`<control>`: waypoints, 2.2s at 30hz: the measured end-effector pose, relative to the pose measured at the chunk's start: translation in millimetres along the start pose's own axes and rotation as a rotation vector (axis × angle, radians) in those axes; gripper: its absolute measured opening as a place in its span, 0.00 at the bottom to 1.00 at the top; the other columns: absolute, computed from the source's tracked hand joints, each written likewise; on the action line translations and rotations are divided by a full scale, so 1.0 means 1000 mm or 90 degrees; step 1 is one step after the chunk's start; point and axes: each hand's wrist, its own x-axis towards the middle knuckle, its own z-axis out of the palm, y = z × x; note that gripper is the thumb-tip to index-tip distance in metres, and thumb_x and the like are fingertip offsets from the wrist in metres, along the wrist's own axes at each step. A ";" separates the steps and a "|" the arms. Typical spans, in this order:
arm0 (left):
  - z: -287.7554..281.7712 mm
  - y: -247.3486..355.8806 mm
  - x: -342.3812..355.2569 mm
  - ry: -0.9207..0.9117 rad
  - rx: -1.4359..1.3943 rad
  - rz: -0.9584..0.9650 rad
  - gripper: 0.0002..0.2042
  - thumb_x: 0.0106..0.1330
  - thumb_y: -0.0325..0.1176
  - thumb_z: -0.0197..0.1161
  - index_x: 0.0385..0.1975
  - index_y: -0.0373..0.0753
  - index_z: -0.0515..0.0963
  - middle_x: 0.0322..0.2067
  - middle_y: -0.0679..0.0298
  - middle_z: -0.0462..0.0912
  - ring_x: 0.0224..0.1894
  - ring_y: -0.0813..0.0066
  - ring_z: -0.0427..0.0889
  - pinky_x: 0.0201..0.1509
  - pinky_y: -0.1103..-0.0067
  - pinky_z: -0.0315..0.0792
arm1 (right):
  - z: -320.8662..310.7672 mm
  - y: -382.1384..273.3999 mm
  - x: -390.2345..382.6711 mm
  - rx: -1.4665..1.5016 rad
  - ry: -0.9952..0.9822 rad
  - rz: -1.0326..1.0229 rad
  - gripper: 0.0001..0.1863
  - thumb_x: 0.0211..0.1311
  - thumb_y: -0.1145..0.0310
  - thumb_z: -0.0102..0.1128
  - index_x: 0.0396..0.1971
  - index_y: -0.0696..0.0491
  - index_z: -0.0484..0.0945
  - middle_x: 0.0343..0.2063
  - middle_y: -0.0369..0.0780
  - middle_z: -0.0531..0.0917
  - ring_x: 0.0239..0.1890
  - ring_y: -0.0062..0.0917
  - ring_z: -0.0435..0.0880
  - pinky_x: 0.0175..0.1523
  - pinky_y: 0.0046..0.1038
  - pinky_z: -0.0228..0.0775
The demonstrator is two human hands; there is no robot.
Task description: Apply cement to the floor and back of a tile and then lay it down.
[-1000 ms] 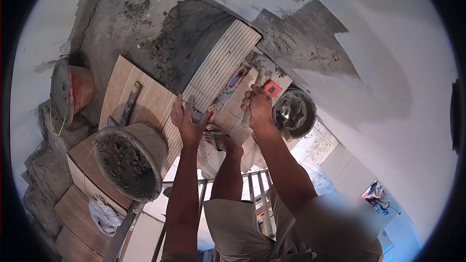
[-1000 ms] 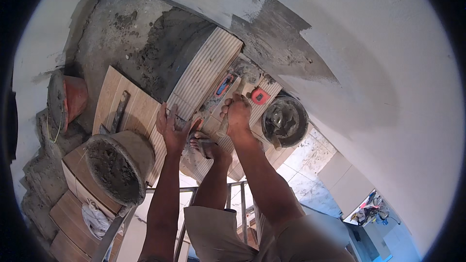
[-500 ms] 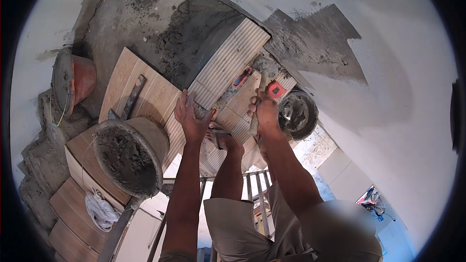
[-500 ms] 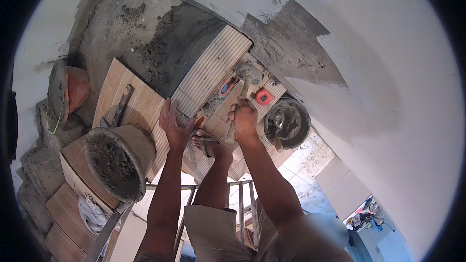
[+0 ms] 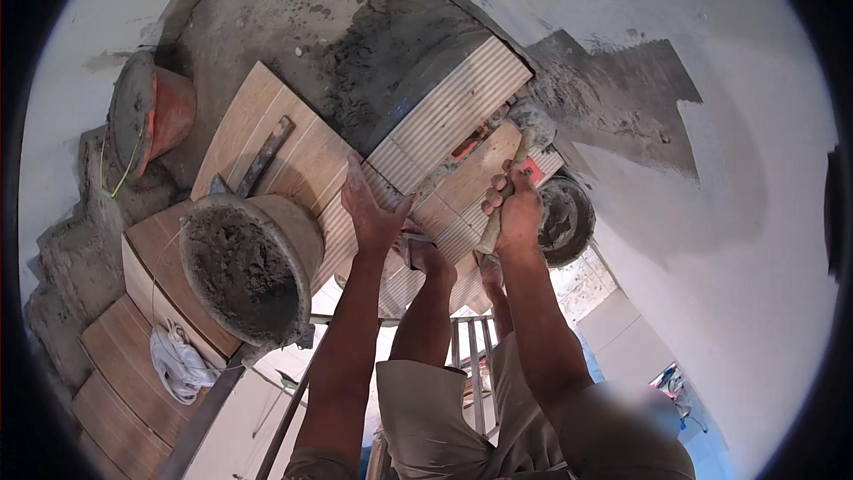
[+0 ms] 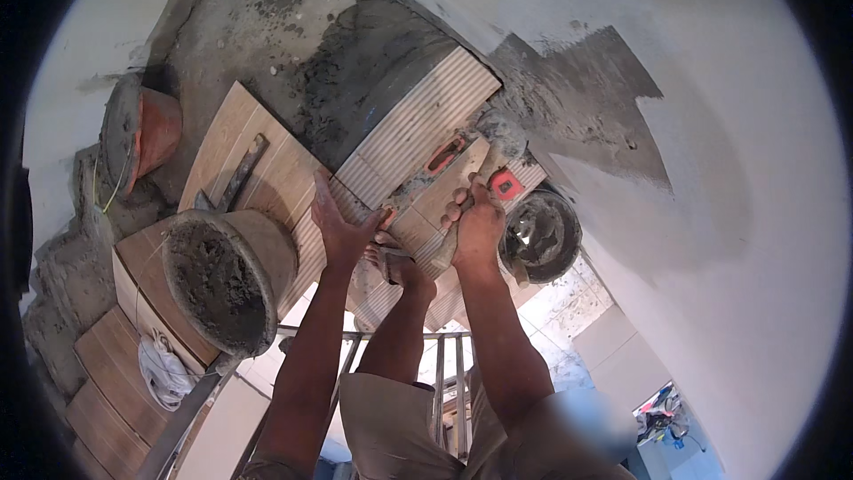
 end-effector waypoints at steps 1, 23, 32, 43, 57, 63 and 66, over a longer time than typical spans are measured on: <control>0.001 0.000 0.000 -0.008 -0.009 0.004 0.64 0.44 0.38 0.84 0.78 0.33 0.44 0.75 0.52 0.58 0.73 0.48 0.59 0.76 0.55 0.49 | 0.000 -0.001 0.002 0.014 0.004 -0.002 0.12 0.78 0.61 0.48 0.50 0.51 0.73 0.25 0.33 0.74 0.20 0.19 0.70 0.24 0.26 0.64; 0.005 -0.013 -0.004 -0.010 0.009 0.021 0.61 0.45 0.37 0.82 0.79 0.37 0.46 0.74 0.57 0.65 0.75 0.51 0.56 0.76 0.55 0.46 | 0.018 0.003 -0.005 0.006 0.028 -0.013 0.14 0.77 0.61 0.48 0.53 0.54 0.71 0.27 0.33 0.72 0.21 0.19 0.68 0.26 0.25 0.63; 0.003 -0.006 -0.001 -0.025 0.003 0.027 0.58 0.45 0.34 0.83 0.77 0.35 0.50 0.74 0.56 0.65 0.74 0.51 0.58 0.76 0.55 0.47 | 0.026 0.003 -0.006 -0.023 0.034 -0.038 0.12 0.79 0.63 0.47 0.52 0.53 0.72 0.26 0.34 0.74 0.20 0.19 0.71 0.24 0.26 0.66; 0.000 -0.002 0.001 -0.010 0.039 0.065 0.60 0.43 0.37 0.86 0.77 0.37 0.53 0.71 0.54 0.67 0.72 0.51 0.63 0.75 0.55 0.52 | 0.023 0.013 0.001 -0.001 0.028 -0.072 0.08 0.78 0.60 0.54 0.39 0.46 0.70 0.24 0.33 0.75 0.16 0.20 0.72 0.20 0.27 0.65; 0.000 0.005 0.002 -0.036 0.051 0.037 0.59 0.45 0.27 0.82 0.78 0.37 0.49 0.73 0.55 0.66 0.75 0.52 0.60 0.77 0.56 0.49 | 0.022 0.010 0.003 -0.007 0.044 -0.056 0.09 0.78 0.60 0.53 0.37 0.47 0.70 0.24 0.33 0.75 0.16 0.20 0.72 0.20 0.27 0.65; 0.002 0.004 0.003 -0.040 0.040 0.034 0.60 0.44 0.28 0.83 0.78 0.36 0.49 0.73 0.57 0.67 0.74 0.53 0.60 0.77 0.57 0.48 | 0.014 0.016 0.009 -0.080 0.028 -0.122 0.09 0.78 0.61 0.55 0.36 0.49 0.71 0.24 0.33 0.74 0.16 0.20 0.72 0.20 0.26 0.64; 0.001 0.003 0.001 -0.034 0.067 0.032 0.60 0.43 0.28 0.83 0.78 0.37 0.49 0.73 0.57 0.66 0.74 0.52 0.60 0.77 0.56 0.48 | 0.016 0.014 0.006 -0.092 0.051 -0.104 0.11 0.78 0.61 0.55 0.35 0.50 0.72 0.23 0.33 0.74 0.16 0.19 0.72 0.20 0.26 0.64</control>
